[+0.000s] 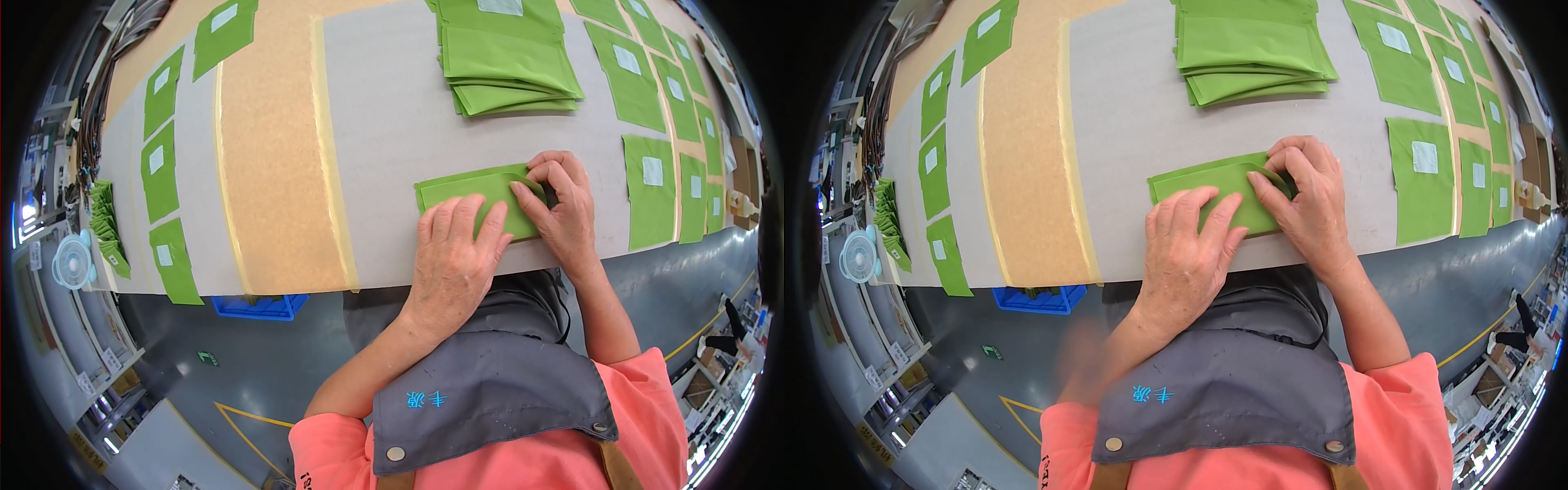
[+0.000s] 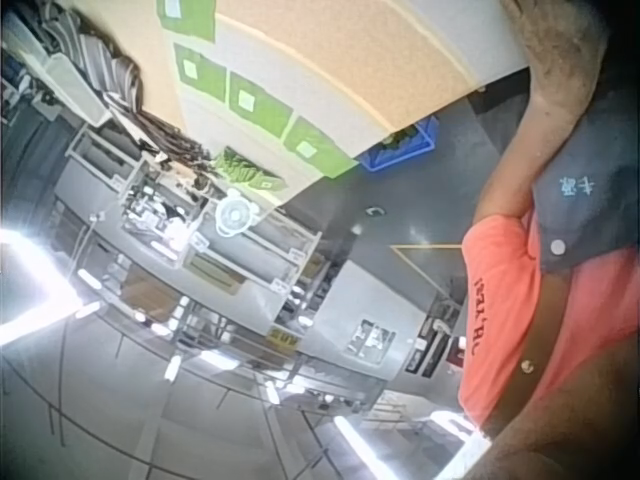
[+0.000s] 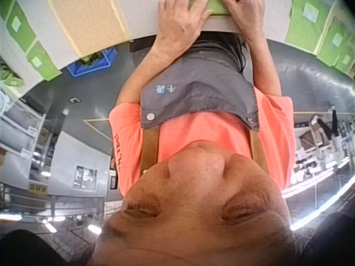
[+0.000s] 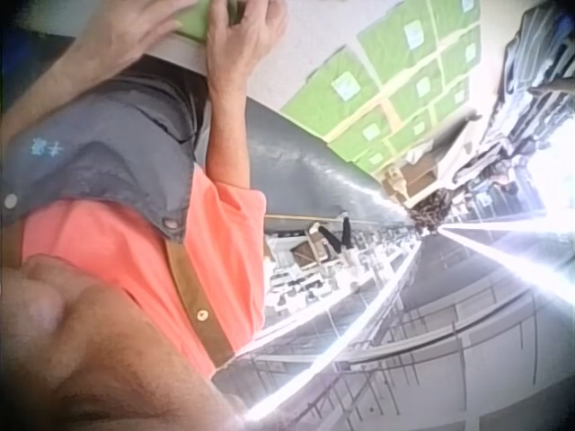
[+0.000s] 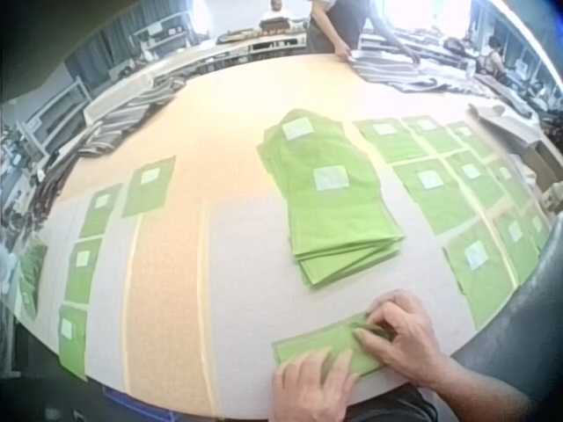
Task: Applying glue to green fabric pieces and folding them on a work table.
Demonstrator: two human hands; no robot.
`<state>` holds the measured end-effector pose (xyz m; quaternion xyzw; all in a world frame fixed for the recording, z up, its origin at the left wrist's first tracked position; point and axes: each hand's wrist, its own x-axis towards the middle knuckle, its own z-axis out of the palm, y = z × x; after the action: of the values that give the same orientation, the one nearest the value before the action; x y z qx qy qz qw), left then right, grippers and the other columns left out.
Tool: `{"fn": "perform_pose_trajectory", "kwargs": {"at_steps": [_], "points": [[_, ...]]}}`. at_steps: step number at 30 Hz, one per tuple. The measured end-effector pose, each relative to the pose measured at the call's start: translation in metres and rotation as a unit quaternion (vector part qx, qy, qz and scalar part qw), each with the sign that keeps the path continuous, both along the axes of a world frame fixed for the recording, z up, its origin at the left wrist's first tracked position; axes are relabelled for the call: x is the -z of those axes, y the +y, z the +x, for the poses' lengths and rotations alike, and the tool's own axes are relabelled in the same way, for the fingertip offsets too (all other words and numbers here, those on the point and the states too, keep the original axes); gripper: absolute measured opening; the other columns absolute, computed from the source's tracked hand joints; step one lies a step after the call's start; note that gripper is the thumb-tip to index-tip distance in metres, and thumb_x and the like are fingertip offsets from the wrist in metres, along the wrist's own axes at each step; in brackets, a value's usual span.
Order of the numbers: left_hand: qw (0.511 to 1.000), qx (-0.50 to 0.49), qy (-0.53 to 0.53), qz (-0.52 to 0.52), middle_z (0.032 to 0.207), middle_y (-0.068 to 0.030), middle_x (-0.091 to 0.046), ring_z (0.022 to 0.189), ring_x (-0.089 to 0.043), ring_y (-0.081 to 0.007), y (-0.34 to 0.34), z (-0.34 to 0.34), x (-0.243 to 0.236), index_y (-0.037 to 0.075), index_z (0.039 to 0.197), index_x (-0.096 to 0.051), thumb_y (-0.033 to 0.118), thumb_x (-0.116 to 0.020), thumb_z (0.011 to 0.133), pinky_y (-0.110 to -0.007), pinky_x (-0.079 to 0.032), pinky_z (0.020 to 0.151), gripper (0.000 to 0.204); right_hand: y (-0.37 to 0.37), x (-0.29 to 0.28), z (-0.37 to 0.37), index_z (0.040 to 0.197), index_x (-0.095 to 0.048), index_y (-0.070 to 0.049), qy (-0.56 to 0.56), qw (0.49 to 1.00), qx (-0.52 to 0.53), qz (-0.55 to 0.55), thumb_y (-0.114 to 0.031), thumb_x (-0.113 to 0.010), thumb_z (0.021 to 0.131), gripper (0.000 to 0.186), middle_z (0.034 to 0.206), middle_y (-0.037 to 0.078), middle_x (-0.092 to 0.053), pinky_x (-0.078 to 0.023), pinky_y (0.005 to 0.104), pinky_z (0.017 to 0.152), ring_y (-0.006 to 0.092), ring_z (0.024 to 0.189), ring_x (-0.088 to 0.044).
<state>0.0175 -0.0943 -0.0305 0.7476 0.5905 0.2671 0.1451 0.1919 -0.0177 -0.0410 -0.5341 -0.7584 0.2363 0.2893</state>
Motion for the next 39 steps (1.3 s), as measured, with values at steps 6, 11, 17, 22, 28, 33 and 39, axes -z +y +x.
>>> {"fn": "perform_pose_trajectory", "kwargs": {"at_steps": [6,11,17,22,28,33,39], "points": [[1.0,0.0,-0.003,-0.008,0.128,-0.0143,-0.055,0.118,-0.054,-0.0335,0.004,-0.001,0.0,0.005,0.133,-0.062,0.015,-0.077,0.089,-0.046,-0.045,0.097,0.048,0.001,0.001,0.002,0.086,-0.063,-0.006,0.003,1.0,0.004,0.014,-0.01,-0.081,0.08,0.019,0.104,0.008,-0.064,-0.045,0.0405,0.089,0.0281,0.098,-0.059],[0.999,0.009,0.007,-0.038,0.131,-0.0145,-0.054,0.12,-0.053,-0.0347,0.002,-0.004,-0.001,0.006,0.136,-0.061,0.015,-0.076,0.09,-0.047,-0.045,0.099,0.049,0.002,0.0,0.004,0.088,-0.063,-0.005,0.001,1.0,-0.008,0.024,-0.008,-0.083,0.078,0.023,0.106,0.009,-0.063,-0.047,0.0415,0.087,0.0308,0.099,-0.056],[0.999,0.013,0.023,-0.045,0.132,-0.0142,-0.053,0.121,-0.053,-0.0351,0.001,-0.005,-0.002,0.009,0.138,-0.062,0.015,-0.075,0.091,-0.048,-0.044,0.1,0.048,-0.001,-0.007,0.019,0.101,-0.067,-0.009,0.057,0.997,0.05,0.034,-0.01,-0.086,0.076,0.032,0.108,0.009,-0.063,-0.047,0.0406,0.088,0.0308,0.101,-0.057],[0.997,0.022,0.042,-0.057,0.132,-0.0147,-0.053,0.121,-0.052,-0.0355,0.002,-0.006,-0.007,0.011,0.138,-0.063,0.016,-0.074,0.093,-0.048,-0.044,0.102,0.046,-0.014,-0.011,0.037,0.108,-0.071,-0.012,-0.056,0.989,-0.09,0.103,-0.021,-0.084,0.079,0.033,0.117,0.004,-0.065,-0.045,0.0387,0.088,0.0261,0.098,-0.057],[0.996,0.026,0.054,-0.07,0.132,-0.0147,-0.053,0.121,-0.052,-0.0353,0.004,-0.005,-0.01,0.011,0.138,-0.064,0.016,-0.073,0.094,-0.048,-0.044,0.103,0.045,-0.016,-0.007,0.038,0.115,-0.074,-0.014,-0.111,0.979,-0.127,0.114,-0.033,-0.08,0.083,0.038,0.125,-0.002,-0.066,-0.044,0.0364,0.086,0.0216,0.097,-0.056],[0.995,0.023,0.057,-0.074,0.132,-0.0144,-0.052,0.12,-0.052,-0.0349,0.004,-0.006,-0.012,0.013,0.138,-0.064,0.016,-0.074,0.094,-0.048,-0.044,0.102,0.046,-0.016,-0.006,0.037,0.117,-0.074,-0.015,-0.111,0.981,-0.119,0.103,-0.034,-0.08,0.084,0.039,0.125,-0.002,-0.066,-0.043,0.0364,0.086,0.0212,0.097,-0.056],[0.995,0.022,0.057,-0.073,0.132,-0.0142,-0.053,0.12,-0.052,-0.0344,0.004,-0.006,-0.011,0.013,0.138,-0.064,0.015,-0.074,0.093,-0.047,-0.044,0.101,0.046,-0.018,-0.006,0.037,0.123,-0.074,-0.014,-0.116,0.981,-0.123,0.097,-0.032,-0.079,0.083,0.044,0.126,0.001,-0.067,-0.042,0.0369,0.085,0.0235,0.096,-0.055]]}}
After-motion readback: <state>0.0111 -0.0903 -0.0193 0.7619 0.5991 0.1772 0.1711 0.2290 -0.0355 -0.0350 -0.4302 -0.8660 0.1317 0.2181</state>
